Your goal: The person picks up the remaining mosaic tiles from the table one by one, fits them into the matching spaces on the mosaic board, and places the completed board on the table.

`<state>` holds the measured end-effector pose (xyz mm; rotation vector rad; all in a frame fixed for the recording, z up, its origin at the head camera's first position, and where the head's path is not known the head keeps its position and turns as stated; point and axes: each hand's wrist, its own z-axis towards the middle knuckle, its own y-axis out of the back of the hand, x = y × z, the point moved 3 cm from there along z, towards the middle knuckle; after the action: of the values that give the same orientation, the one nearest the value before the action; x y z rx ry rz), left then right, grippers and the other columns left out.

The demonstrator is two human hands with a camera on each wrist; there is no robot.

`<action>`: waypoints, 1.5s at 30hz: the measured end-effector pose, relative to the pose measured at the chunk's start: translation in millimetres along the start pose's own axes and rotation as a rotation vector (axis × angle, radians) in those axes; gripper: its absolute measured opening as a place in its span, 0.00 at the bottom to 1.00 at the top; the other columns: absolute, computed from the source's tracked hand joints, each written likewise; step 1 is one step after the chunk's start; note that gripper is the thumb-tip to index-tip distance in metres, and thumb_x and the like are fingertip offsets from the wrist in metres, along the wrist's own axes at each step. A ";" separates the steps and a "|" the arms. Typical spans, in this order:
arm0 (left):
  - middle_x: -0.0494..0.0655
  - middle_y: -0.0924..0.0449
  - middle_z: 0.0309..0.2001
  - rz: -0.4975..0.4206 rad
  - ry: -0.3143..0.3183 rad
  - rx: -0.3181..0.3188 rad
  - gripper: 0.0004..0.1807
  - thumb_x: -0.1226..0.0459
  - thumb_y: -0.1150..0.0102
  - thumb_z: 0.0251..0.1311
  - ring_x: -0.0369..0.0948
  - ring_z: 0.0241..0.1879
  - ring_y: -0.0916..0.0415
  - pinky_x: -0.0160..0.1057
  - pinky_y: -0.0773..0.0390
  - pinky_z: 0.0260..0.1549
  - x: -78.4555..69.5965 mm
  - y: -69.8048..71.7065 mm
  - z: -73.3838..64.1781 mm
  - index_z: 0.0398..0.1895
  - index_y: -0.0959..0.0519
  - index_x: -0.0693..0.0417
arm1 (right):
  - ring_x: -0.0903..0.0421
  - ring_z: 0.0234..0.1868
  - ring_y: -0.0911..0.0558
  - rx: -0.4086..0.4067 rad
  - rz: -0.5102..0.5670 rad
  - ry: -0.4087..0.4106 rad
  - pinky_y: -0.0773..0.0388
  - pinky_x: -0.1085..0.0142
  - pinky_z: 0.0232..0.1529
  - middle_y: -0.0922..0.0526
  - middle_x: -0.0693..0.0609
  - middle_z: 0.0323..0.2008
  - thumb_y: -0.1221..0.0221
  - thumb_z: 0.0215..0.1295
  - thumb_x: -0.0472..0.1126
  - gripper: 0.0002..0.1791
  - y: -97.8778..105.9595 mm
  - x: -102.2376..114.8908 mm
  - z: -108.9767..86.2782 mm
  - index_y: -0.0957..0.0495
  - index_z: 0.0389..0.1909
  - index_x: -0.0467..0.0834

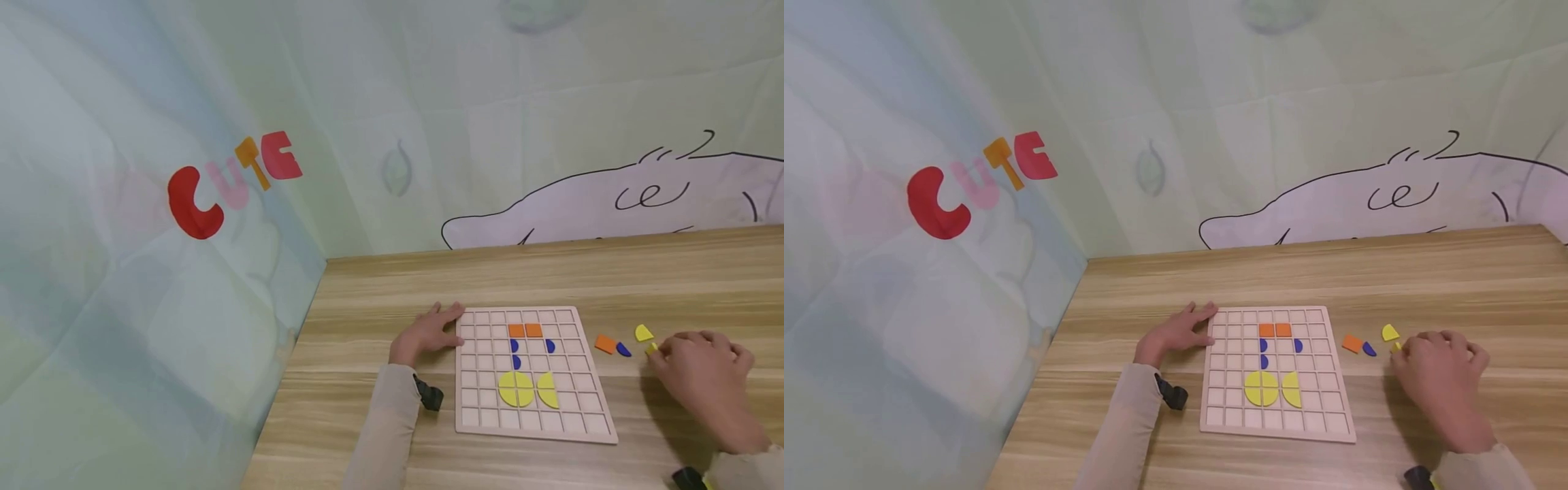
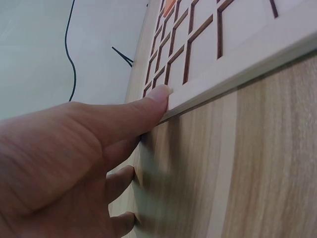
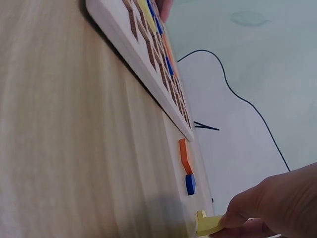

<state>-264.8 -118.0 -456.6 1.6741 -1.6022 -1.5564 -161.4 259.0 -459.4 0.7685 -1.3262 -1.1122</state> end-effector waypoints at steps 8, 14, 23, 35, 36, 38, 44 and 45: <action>0.32 0.54 0.76 -0.016 0.014 0.000 0.38 0.53 0.44 0.64 0.43 0.77 0.64 0.51 0.60 0.74 -0.9 0.6 0.0 0.75 0.48 0.38 | 0.24 0.52 0.40 -0.009 0.068 0.005 0.51 0.29 0.50 0.26 0.26 0.50 0.42 0.58 0.41 0.13 4.2 3.0 1.9 0.20 0.35 0.33; 0.31 0.55 0.76 -0.008 0.013 0.002 0.38 0.52 0.44 0.64 0.43 0.77 0.64 0.52 0.59 0.74 -1.5 0.7 -0.4 0.75 0.48 0.38 | 0.25 0.50 0.37 -0.062 0.128 0.085 0.46 0.33 0.45 0.26 0.28 0.51 0.41 0.58 0.38 0.11 3.1 9.7 2.1 0.19 0.34 0.33; 0.31 0.55 0.76 -0.006 0.011 0.002 0.38 0.52 0.44 0.64 0.43 0.77 0.65 0.50 0.59 0.74 -0.8 -0.2 -0.3 0.75 0.48 0.37 | 0.28 0.50 0.35 -0.089 0.183 0.215 0.42 0.36 0.40 0.26 0.32 0.51 0.38 0.59 0.36 0.08 -1.5 21.8 1.5 0.19 0.34 0.33; 0.31 0.54 0.76 0.003 0.019 -0.003 0.38 0.52 0.44 0.64 0.43 0.77 0.64 0.51 0.59 0.74 -1.3 0.2 -0.5 0.75 0.48 0.37 | 0.36 0.42 0.27 -0.253 0.274 0.431 0.37 0.43 0.34 0.21 0.39 0.42 0.34 0.50 0.32 0.04 -12.6 42.6 -4.4 0.19 0.26 0.42; 0.31 0.54 0.75 0.001 0.020 -0.002 0.38 0.52 0.44 0.64 0.43 0.77 0.64 0.50 0.59 0.74 -1.4 0.3 -0.6 0.75 0.48 0.37 | 0.38 0.42 0.26 -0.256 0.272 0.453 0.37 0.45 0.33 0.20 0.40 0.42 0.34 0.49 0.31 0.05 -13.8 44.3 -4.9 0.19 0.26 0.43; 0.31 0.54 0.76 0.000 0.020 -0.002 0.38 0.52 0.44 0.64 0.43 0.77 0.64 0.50 0.59 0.74 -1.4 0.5 -0.8 0.75 0.48 0.37 | 0.41 0.40 0.25 -0.250 0.268 0.494 0.35 0.47 0.32 0.20 0.41 0.41 0.33 0.46 0.31 0.08 -16.0 48.0 -5.9 0.19 0.26 0.45; 0.31 0.54 0.75 -0.002 0.010 -0.008 0.38 0.52 0.44 0.64 0.44 0.77 0.64 0.51 0.59 0.74 -1.4 0.4 -0.3 0.75 0.47 0.38 | 0.44 0.42 0.25 -0.208 0.255 0.611 0.32 0.52 0.38 0.20 0.43 0.41 0.31 0.41 0.30 0.12 -22.6 60.2 -10.2 0.22 0.22 0.50; 0.32 0.54 0.75 -0.003 0.009 -0.009 0.38 0.53 0.43 0.64 0.44 0.77 0.64 0.51 0.59 0.74 -1.4 0.3 -0.3 0.75 0.47 0.38 | 0.44 0.43 0.25 -0.197 0.254 0.623 0.31 0.52 0.40 0.20 0.43 0.41 0.31 0.41 0.31 0.13 -23.5 62.1 -10.8 0.22 0.21 0.50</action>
<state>-264.4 -117.0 -455.6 1.6771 -1.5866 -1.5527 -161.4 191.8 -460.9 0.6997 -0.7480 -0.7028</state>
